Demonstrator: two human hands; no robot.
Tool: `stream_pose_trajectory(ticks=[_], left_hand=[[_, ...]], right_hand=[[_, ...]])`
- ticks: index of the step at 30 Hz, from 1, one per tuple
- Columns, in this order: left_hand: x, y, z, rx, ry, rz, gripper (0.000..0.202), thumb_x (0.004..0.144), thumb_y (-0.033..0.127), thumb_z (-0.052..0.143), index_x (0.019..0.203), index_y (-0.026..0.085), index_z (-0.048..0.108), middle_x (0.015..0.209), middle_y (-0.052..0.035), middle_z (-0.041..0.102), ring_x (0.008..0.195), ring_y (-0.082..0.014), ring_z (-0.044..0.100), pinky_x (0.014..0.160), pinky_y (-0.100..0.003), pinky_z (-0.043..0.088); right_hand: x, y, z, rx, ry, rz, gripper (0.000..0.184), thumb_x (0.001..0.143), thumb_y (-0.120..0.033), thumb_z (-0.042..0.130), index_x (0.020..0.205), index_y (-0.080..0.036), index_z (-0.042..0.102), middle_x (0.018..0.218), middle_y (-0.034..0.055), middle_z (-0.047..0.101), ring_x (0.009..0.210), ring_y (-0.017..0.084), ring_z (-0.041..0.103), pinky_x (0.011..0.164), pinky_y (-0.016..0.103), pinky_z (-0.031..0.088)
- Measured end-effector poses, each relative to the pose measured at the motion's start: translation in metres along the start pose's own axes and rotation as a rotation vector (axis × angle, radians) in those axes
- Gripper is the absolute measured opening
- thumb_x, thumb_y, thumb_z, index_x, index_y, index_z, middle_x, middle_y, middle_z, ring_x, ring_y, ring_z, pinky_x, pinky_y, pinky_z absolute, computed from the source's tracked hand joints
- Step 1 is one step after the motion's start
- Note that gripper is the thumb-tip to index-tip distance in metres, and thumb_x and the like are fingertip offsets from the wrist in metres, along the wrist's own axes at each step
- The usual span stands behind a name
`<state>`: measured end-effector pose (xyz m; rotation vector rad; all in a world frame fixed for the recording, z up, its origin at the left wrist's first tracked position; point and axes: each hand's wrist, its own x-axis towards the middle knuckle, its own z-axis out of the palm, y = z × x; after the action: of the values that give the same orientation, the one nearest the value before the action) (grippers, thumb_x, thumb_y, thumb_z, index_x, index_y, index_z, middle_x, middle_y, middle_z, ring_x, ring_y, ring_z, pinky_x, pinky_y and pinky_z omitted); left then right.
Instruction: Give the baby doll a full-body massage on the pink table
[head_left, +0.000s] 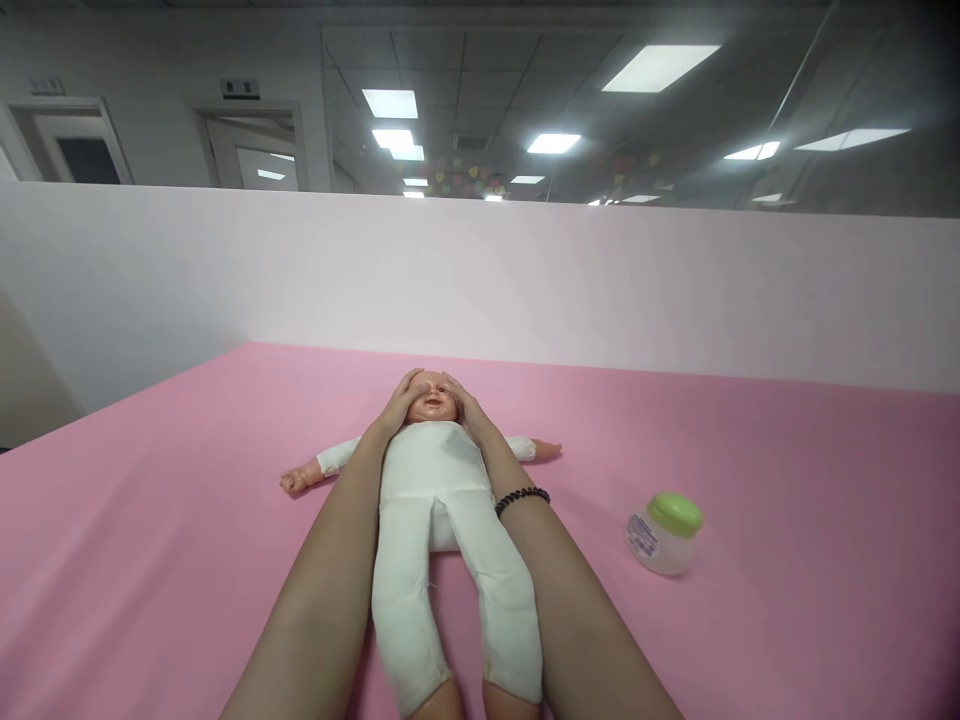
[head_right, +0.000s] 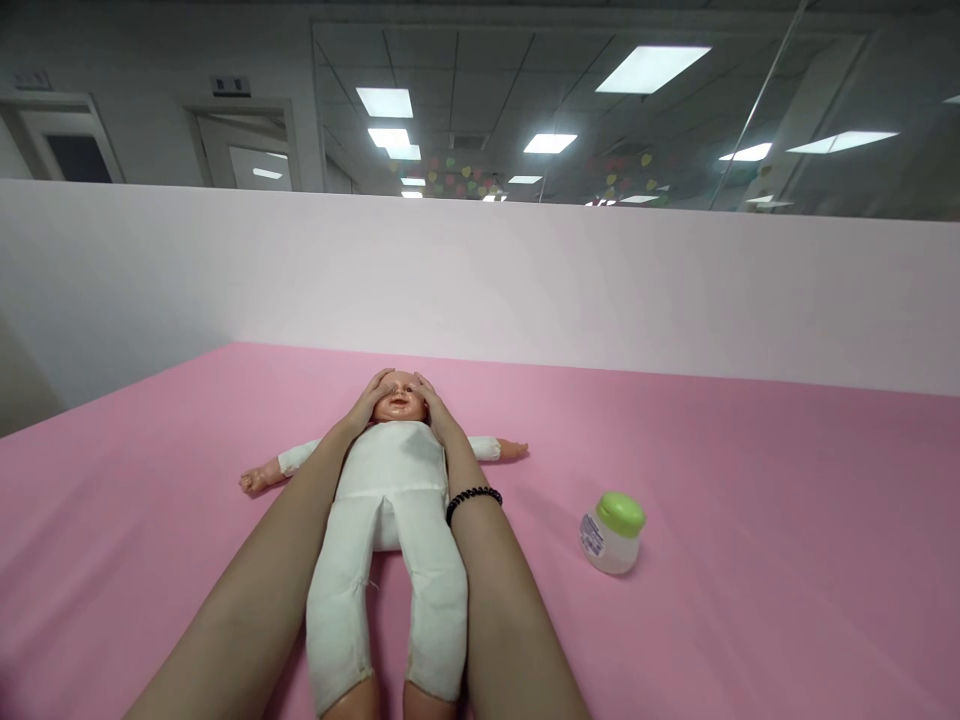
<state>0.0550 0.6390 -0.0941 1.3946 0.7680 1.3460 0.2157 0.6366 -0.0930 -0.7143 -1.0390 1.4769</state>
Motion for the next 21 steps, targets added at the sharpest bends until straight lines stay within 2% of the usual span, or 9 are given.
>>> stream_pose_trajectory(ticks=[5, 9, 17, 21], left_hand=[[-0.017, 0.010, -0.005, 0.041, -0.077, 0.020, 0.091, 0.069, 0.040, 0.083, 0.149, 0.030, 0.039, 0.152, -0.0093, 0.044, 0.136, -0.0291, 0.046, 0.114, -0.042, 0.039], [-0.026, 0.019, -0.005, 0.022, -0.119, -0.036, 0.109, 0.061, 0.030, 0.090, 0.152, 0.033, 0.032, 0.154, -0.0102, 0.041, 0.135, -0.0310, 0.048, 0.112, -0.044, 0.043], [-0.037, 0.030, -0.002, -0.016, -0.152, -0.087, 0.111, 0.058, 0.024, 0.091, 0.152, 0.037, 0.033, 0.150, -0.0093, 0.047, 0.132, -0.0319, 0.052, 0.109, -0.047, 0.046], [-0.032, 0.024, -0.006, -0.019, -0.152, -0.088, 0.106, 0.061, 0.024, 0.088, 0.151, 0.039, 0.034, 0.153, -0.0080, 0.043, 0.133, -0.0321, 0.052, 0.110, -0.047, 0.045]], right_hand=[[-0.015, -0.010, -0.006, -0.022, -0.163, 0.046, 0.101, 0.066, -0.033, 0.085, 0.152, -0.034, 0.032, 0.148, 0.0066, 0.047, 0.125, 0.025, 0.058, 0.107, 0.042, 0.049], [-0.022, -0.016, -0.012, -0.059, -0.256, 0.064, 0.114, 0.060, -0.017, 0.087, 0.153, -0.041, 0.026, 0.154, 0.0042, 0.040, 0.131, 0.025, 0.054, 0.107, 0.044, 0.048], [-0.030, -0.021, -0.013, -0.075, -0.274, 0.062, 0.111, 0.061, -0.010, 0.084, 0.152, -0.041, 0.028, 0.162, 0.0033, 0.025, 0.135, 0.025, 0.049, 0.104, 0.043, 0.051], [-0.029, -0.021, -0.012, -0.031, -0.277, 0.067, 0.106, 0.061, -0.009, 0.081, 0.150, -0.040, 0.033, 0.161, 0.0028, 0.027, 0.133, 0.026, 0.052, 0.104, 0.044, 0.050]])
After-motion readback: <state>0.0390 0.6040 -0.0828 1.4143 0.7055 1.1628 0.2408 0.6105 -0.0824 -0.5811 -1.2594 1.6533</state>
